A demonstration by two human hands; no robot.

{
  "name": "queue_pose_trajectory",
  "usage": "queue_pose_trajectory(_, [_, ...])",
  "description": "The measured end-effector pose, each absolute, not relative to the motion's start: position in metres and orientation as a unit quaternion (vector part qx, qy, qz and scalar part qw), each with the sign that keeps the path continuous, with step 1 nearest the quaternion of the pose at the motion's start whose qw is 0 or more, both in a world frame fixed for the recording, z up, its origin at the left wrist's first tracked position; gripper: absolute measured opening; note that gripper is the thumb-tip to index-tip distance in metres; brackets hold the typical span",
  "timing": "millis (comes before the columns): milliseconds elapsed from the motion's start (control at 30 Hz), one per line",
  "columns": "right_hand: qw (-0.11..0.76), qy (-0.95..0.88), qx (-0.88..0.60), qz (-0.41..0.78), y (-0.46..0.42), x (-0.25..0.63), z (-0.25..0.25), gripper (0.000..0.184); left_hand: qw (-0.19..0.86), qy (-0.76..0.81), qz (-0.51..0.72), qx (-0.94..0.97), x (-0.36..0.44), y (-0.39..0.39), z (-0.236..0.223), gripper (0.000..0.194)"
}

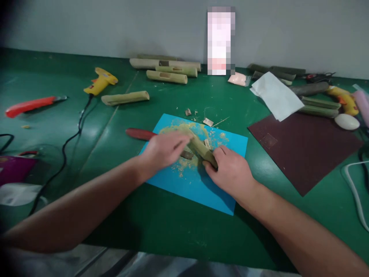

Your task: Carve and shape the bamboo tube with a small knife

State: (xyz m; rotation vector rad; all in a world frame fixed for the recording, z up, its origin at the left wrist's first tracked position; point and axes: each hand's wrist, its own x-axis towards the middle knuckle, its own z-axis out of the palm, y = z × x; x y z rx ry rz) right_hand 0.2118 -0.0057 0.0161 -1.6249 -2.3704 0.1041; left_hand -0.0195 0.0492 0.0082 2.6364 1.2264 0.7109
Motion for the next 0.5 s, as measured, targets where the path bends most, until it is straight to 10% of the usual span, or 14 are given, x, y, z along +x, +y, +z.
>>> queue_pose_trajectory(500, [0.089,-0.805,-0.583,0.063,-0.0055,0.2089,0.0199,0.023,0.075,0.385,0.205,0.897,-0.0208,0.0492,0.0036,0.03])
